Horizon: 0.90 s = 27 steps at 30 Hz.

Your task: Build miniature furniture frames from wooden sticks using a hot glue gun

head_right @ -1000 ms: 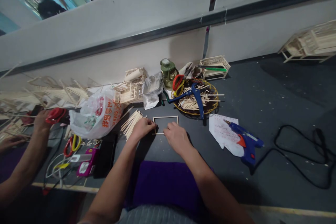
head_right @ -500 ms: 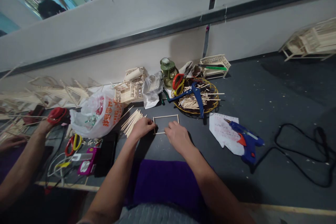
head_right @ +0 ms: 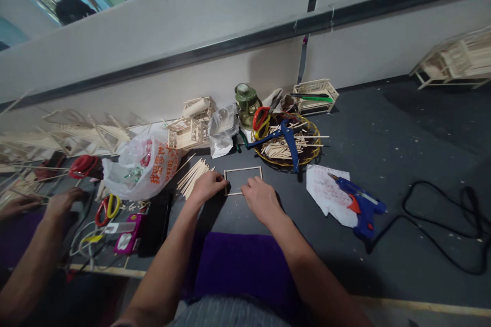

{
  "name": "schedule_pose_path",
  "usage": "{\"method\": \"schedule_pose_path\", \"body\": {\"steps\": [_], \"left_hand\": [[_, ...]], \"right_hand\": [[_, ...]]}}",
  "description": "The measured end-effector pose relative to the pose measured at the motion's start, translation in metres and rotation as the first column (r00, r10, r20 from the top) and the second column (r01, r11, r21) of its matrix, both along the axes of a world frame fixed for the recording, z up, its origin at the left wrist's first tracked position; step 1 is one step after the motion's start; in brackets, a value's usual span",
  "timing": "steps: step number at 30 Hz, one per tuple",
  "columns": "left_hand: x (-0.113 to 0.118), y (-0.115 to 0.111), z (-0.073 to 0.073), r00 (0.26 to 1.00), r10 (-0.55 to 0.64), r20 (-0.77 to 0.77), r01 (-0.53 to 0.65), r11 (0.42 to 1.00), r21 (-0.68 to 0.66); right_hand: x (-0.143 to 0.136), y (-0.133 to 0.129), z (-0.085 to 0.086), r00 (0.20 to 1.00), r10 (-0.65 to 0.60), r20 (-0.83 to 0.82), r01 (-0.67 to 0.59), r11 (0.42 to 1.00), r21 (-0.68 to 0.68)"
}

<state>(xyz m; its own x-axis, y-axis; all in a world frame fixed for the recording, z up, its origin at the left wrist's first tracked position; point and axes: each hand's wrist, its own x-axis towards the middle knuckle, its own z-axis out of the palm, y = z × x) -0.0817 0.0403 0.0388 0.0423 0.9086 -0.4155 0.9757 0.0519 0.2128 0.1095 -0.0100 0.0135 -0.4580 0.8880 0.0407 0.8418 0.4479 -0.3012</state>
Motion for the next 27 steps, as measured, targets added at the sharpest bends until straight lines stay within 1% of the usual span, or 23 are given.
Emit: {"method": "schedule_pose_path", "body": {"steps": [8,15,24,27], "left_hand": [[-0.0012,0.0,-0.0032,1.0,0.001,0.002,-0.001,1.0,0.01],[-0.0014,0.0004,-0.0041,1.0,-0.021,-0.004,0.021,1.0,0.009],[-0.0038,-0.0021,-0.0039,1.0,-0.025,0.0,0.025,0.998,0.052],[-0.0023,-0.0024,-0.0052,1.0,-0.014,-0.006,0.014,0.999,0.049]], "right_hand": [[0.0003,0.0002,-0.0003,1.0,-0.001,-0.003,0.001,1.0,0.001],[0.0002,0.0004,-0.0004,1.0,0.001,0.006,-0.001,1.0,0.001],[0.0001,0.0004,-0.001,1.0,0.003,0.002,-0.003,1.0,-0.004],[0.0002,0.0001,-0.0017,1.0,0.002,-0.001,-0.002,1.0,-0.003]]}}
